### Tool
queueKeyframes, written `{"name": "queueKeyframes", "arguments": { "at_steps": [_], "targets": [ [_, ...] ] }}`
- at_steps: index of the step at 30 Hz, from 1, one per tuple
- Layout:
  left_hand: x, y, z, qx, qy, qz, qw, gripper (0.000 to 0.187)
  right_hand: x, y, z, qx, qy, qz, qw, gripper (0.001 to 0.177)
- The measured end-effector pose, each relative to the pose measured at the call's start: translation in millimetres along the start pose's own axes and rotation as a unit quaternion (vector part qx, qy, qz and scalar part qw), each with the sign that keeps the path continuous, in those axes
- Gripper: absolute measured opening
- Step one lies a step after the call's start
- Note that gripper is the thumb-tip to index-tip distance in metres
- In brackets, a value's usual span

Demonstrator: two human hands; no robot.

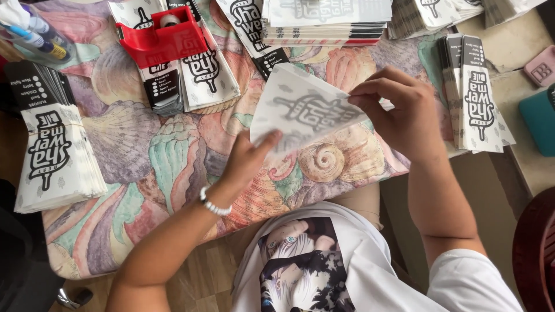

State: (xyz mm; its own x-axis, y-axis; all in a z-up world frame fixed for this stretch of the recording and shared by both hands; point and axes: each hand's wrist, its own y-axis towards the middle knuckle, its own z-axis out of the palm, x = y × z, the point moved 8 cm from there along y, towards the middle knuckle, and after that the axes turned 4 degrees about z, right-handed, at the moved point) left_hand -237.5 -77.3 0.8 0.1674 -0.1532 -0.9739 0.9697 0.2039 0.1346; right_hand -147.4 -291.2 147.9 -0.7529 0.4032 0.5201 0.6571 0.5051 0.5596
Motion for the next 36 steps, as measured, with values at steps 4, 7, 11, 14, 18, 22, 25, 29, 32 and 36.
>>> {"name": "queueKeyframes", "arguments": {
  "at_steps": [4,7,11,14,18,22,25,29,32,36],
  "targets": [
    [-15.5,-43.5,18.2,0.097,-0.078,-0.19,0.974,0.061,12.2,9.8,-8.9,0.122,0.006,0.01,0.992,0.005],
    [-21.1,-43.9,-5.7,0.08,-0.091,-0.164,0.979,0.092,-4.4,13.6,20.5,0.246,-0.007,0.015,0.969,0.006],
    [-53.6,-2.6,-46.6,0.009,0.223,0.12,0.967,0.048,-39.4,5.5,83.4,0.309,0.042,0.095,0.945,0.007],
    [-36.7,37.8,-42.7,0.057,0.389,0.236,0.889,0.017,-71.4,-6.9,121.8,0.332,0.011,0.101,0.938,0.007],
    [-7.0,74.6,-17.2,0.138,0.48,0.233,0.835,0.014,-71.7,-12.1,130.7,0.312,0.003,0.072,0.947,0.007],
    [11.8,94.5,2.4,0.215,0.492,0.186,0.823,0.013,-82.9,-15.1,136.5,0.305,-0.008,0.056,0.951,0.006],
    [24.7,98.5,4.8,0.239,0.503,0.163,0.814,0.011,-87.1,-17.8,136.8,0.299,-0.001,0.057,0.952,0.006],
    [28.6,94.0,2.1,0.244,0.5,0.142,0.819,0.009,-87.7,-19.4,136.5,0.29,-0.012,0.051,0.956,0.004],
    [39.9,92.0,0.9,0.238,0.532,0.15,0.799,0.009,-87.9,-21.0,134.0,0.278,-0.007,0.052,0.959,0.005],
    [51.4,90.9,-0.1,0.239,0.552,0.151,0.785,0.009,-88.5,-27.1,137.2,0.269,-0.039,0.026,0.962,0.008]
  ]
}}
